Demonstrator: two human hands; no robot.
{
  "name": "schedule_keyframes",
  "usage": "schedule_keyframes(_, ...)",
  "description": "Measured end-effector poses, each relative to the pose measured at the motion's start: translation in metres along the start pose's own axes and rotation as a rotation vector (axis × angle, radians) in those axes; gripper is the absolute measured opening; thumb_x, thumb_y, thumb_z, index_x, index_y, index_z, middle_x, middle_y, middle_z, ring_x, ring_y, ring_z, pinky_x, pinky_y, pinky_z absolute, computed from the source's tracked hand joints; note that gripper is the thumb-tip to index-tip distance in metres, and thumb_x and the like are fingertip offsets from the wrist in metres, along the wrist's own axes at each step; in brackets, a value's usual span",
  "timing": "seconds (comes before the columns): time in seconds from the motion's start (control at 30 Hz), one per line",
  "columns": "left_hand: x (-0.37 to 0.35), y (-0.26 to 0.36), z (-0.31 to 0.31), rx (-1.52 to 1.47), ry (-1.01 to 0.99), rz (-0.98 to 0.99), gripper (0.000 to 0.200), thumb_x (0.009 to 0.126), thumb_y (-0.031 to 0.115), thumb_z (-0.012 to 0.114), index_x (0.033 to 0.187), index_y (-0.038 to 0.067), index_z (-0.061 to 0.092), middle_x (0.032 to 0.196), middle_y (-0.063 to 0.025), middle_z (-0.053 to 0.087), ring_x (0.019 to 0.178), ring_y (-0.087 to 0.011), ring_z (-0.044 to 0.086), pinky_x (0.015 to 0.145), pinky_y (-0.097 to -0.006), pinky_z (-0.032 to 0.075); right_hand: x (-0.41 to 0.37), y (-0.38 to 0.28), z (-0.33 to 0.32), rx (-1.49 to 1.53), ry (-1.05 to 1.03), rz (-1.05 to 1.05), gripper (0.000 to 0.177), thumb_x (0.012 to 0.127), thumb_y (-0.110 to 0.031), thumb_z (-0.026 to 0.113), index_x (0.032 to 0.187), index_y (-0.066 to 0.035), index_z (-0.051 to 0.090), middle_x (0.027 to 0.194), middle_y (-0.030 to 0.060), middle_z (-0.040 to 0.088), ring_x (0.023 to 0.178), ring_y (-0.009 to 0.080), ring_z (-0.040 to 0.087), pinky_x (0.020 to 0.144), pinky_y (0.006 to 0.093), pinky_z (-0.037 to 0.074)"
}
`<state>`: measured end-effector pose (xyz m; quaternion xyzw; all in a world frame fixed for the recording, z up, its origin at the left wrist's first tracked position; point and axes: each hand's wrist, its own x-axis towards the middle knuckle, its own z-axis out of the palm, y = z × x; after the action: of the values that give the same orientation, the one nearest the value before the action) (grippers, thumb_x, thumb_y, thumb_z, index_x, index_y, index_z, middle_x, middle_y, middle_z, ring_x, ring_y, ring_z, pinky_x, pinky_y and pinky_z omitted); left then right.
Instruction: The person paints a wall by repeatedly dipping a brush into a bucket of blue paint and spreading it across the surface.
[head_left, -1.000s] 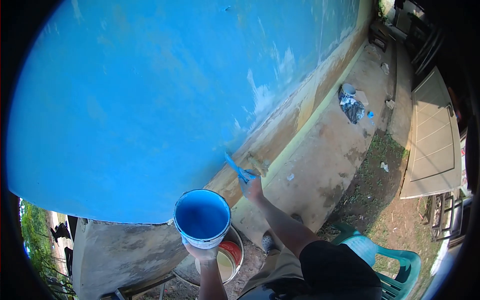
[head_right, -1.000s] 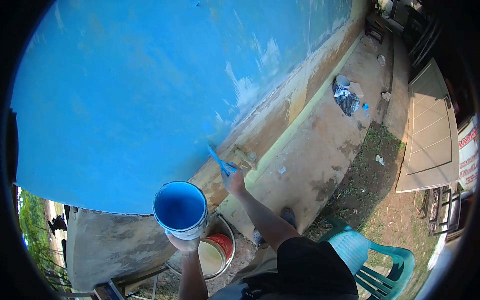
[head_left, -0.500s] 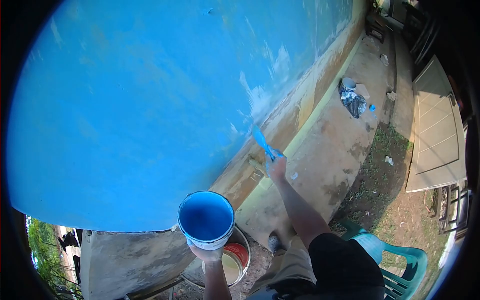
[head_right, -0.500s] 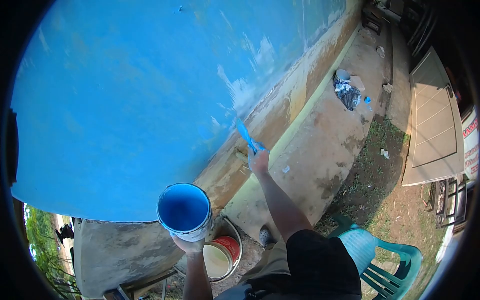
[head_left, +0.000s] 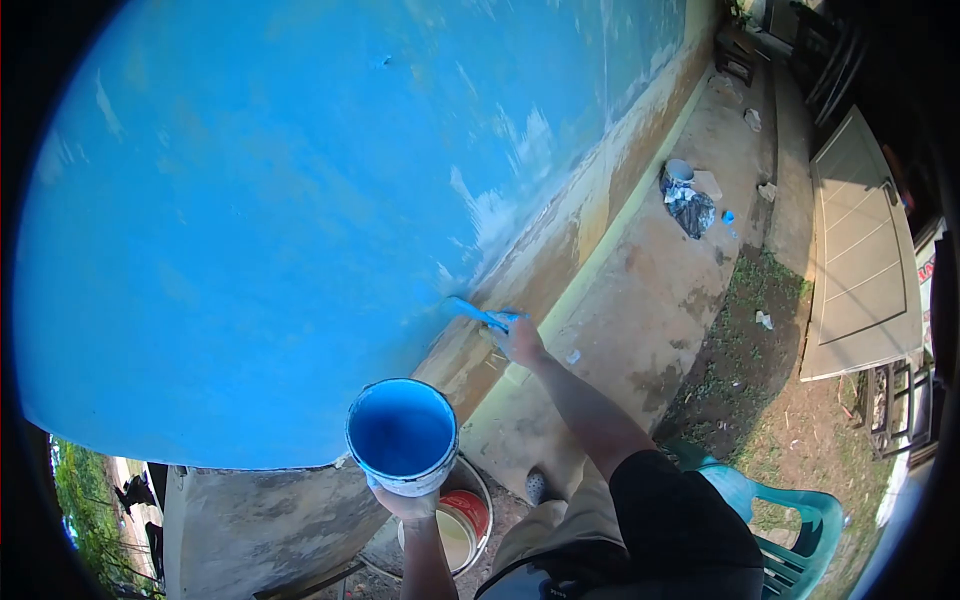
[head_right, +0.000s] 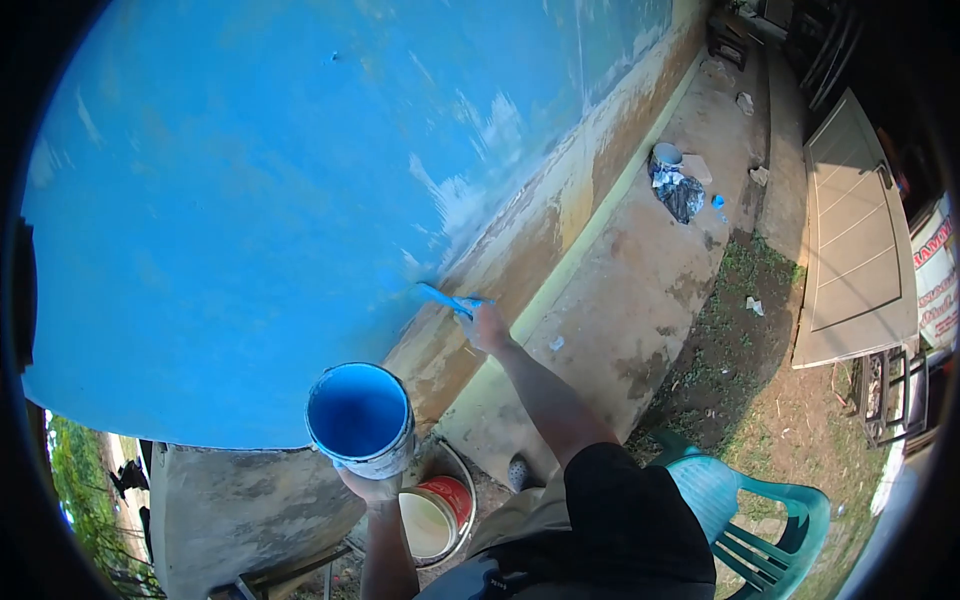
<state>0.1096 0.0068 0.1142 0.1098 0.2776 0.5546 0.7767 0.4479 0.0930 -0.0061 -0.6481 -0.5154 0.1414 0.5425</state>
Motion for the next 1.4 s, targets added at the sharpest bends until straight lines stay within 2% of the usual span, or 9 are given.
schedule_keyframes(0.2,0.005,-0.021,0.024,-0.058,0.001,0.052,0.061,0.103,0.051,0.040,0.146,0.009,0.048,0.150,-0.0135,0.051,0.135,-0.0356,0.052,0.112,-0.0556,0.044,0.050,0.041,-0.051,0.158,0.464,0.426,0.024,0.092,-0.006,0.067,0.115,0.003,0.070,0.087,0.0172,0.068,0.078,0.0276,0.067,0.068,0.0413,0.051)
schedule_keyframes(0.47,0.019,-0.078,0.031,-0.123,0.076,0.112,0.068,0.102,0.059,0.041,0.150,0.011,0.044,0.155,-0.0124,0.045,0.141,-0.0371,0.044,0.113,-0.0619,0.039,-0.030,0.004,0.024,0.106,0.050,-0.020,0.026,0.093,-0.010,0.064,0.118,0.000,0.067,0.096,0.0203,0.066,0.089,0.0410,0.066,0.074,0.0482,0.053)
schedule_keyframes(0.53,0.016,-0.091,0.054,-0.129,-0.052,0.093,0.068,0.103,0.056,0.041,0.150,0.007,0.043,0.156,-0.0154,0.044,0.142,-0.0395,0.043,0.118,-0.0606,0.033,-0.027,0.006,0.011,0.057,-0.297,-0.131,0.027,0.093,-0.012,0.065,0.118,-0.003,0.068,0.096,0.0184,0.066,0.090,0.0406,0.066,0.073,0.0484,0.053)
schedule_keyframes(0.6,0.017,-0.100,0.068,-0.381,0.114,0.075,0.075,0.098,0.066,0.041,0.152,0.015,0.041,0.158,-0.0127,0.041,0.141,-0.0425,0.041,0.109,-0.0736,0.033,-0.010,0.015,-0.006,0.013,-0.408,-0.126,0.027,0.092,-0.011,0.066,0.119,-0.005,0.068,0.096,0.0171,0.067,0.089,0.0404,0.066,0.073,0.0482,0.053)
schedule_keyframes(0.67,0.017,-0.113,0.077,-0.203,-0.173,0.072,0.068,0.103,0.056,0.040,0.152,0.008,0.041,0.157,-0.0150,0.044,0.143,-0.0394,0.042,0.119,-0.0614,0.032,0.025,0.032,-0.029,0.062,-0.182,-0.026,0.027,0.090,-0.008,0.069,0.117,-0.004,0.070,0.094,0.0177,0.066,0.088,0.0396,0.066,0.073,0.0482,0.053)
schedule_keyframes(0.9,0.028,-0.132,0.094,-0.221,-0.125,0.037,0.070,0.102,0.057,0.041,0.152,0.008,0.041,0.158,-0.0146,0.042,0.144,-0.0392,0.039,0.119,-0.0628,0.030,0.103,0.120,-0.121,-0.038,0.192,0.035,0.024,0.091,-0.004,0.066,0.114,0.001,0.070,0.089,0.0186,0.066,0.080,0.0358,0.067,0.071,0.0443,0.053)
schedule_keyframes(1.0,0.027,-0.140,0.094,-0.168,-0.192,0.052,0.071,0.101,0.058,0.042,0.152,0.009,0.041,0.158,-0.0146,0.042,0.145,-0.0392,0.039,0.119,-0.0631,0.030,0.112,0.111,-0.132,0.087,0.337,0.362,0.020,0.093,-0.006,0.066,0.110,0.003,0.068,0.091,0.0218,0.065,0.079,0.0413,0.065,0.069,0.0468,0.051)
schedule_keyframes(1.17,0.024,-0.146,0.103,-0.129,-0.095,0.068,0.073,0.098,0.060,0.042,0.152,0.010,0.042,0.158,-0.0142,0.042,0.143,-0.0410,0.040,0.118,-0.0644,0.030,0.047,0.068,-0.053,0.090,0.017,0.041,0.025,0.091,-0.004,0.067,0.115,0.000,0.070,0.088,0.0196,0.065,0.077,0.0368,0.065,0.067,0.0432,0.051)
schedule_keyframes(1.4,0.045,-0.152,0.133,-0.215,-0.131,0.047,0.073,0.098,0.059,0.039,0.155,0.012,0.038,0.163,-0.0159,0.034,0.146,-0.0446,0.034,0.114,-0.0705,0.028,0.106,-0.014,-0.159,0.206,-0.384,-0.094,0.027,0.089,-0.010,0.069,0.115,-0.002,0.071,0.094,0.0198,0.071,0.085,0.0368,0.070,0.071,0.0428,0.054)
